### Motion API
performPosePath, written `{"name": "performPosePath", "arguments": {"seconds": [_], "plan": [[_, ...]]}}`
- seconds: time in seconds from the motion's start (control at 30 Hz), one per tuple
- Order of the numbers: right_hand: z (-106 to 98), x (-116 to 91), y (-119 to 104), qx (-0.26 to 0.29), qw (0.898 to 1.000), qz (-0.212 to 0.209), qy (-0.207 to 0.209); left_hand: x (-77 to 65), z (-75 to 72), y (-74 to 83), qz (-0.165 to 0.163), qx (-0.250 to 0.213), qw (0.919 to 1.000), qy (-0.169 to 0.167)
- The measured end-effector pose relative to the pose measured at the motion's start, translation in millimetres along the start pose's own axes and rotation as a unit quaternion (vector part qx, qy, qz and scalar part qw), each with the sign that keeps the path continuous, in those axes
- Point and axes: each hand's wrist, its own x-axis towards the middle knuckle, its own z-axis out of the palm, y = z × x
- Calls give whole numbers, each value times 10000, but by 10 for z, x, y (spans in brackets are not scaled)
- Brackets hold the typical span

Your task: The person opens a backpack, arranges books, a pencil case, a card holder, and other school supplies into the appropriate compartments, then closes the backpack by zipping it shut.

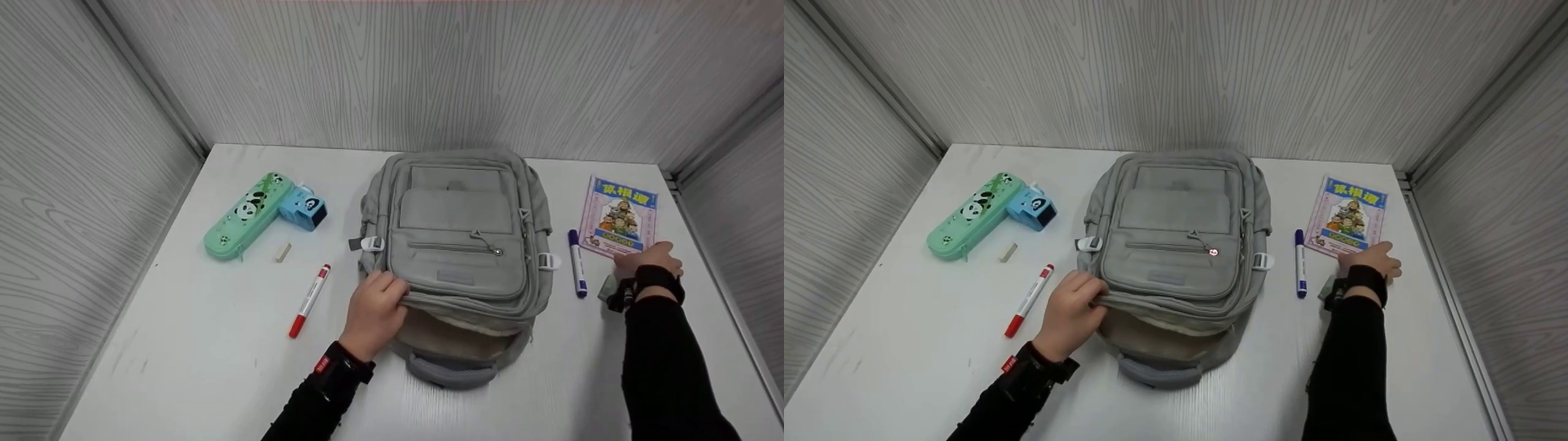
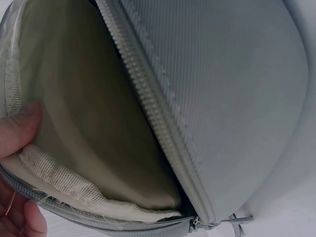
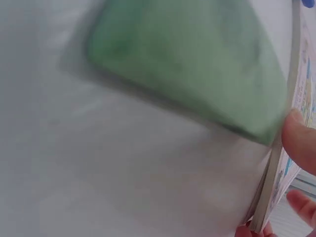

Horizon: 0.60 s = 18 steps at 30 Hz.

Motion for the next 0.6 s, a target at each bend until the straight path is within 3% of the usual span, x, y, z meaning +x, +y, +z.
{"name": "performPosePath", "arguments": {"seconds": [0.17,0.37,0.6], "plan": [[-76,-52,-19,75,9991,237,-347,0,-1,8,3,33,10000,-8],[-103,-63,-46,250,9982,347,-431,-5,16,3,5,22,10000,8],[-124,-26,-14,-59,9978,290,-601,-30,24,17,-11,3,10000,9]]}}
